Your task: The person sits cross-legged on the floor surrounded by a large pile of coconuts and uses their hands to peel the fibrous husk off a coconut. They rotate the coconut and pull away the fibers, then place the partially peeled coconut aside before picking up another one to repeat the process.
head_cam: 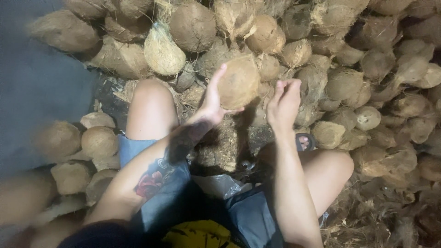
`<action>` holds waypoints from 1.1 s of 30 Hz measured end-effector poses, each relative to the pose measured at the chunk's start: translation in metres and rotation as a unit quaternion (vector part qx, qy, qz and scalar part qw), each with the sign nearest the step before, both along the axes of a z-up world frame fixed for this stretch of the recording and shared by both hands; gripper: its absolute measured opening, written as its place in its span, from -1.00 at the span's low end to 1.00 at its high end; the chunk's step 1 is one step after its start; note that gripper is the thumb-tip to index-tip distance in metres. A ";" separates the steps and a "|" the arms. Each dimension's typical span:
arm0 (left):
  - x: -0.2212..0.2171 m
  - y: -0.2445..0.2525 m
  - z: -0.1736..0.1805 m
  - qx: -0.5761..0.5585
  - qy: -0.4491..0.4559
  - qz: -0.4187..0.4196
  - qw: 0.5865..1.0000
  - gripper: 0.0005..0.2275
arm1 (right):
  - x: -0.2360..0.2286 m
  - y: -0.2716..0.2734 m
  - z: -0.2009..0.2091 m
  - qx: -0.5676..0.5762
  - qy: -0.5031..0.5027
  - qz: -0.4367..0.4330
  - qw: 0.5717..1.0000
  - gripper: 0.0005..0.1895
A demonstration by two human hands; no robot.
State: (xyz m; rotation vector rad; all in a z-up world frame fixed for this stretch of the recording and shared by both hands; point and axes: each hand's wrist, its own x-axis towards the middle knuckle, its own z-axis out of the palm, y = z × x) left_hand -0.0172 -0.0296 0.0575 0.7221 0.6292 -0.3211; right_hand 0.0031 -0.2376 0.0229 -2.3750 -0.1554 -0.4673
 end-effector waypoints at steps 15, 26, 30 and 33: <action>0.005 -0.008 -0.013 -0.101 -0.043 0.017 0.994 -0.19 | -0.009 0.032 -0.014 -0.176 -0.303 0.076 0.934 -0.64; 0.020 -0.013 -0.021 -0.085 -0.035 -0.042 0.995 -0.12 | 0.021 -0.037 0.022 0.057 -0.166 -0.052 0.983 -0.80; 0.026 -0.012 -0.025 -0.096 -0.040 -0.054 0.993 -0.07 | -0.007 -0.009 0.029 0.053 -0.047 0.091 0.993 -0.67; 0.020 -0.019 -0.025 -0.125 -0.044 -0.058 0.989 -0.12 | -0.015 0.012 0.011 -0.111 -0.098 0.126 0.981 -0.44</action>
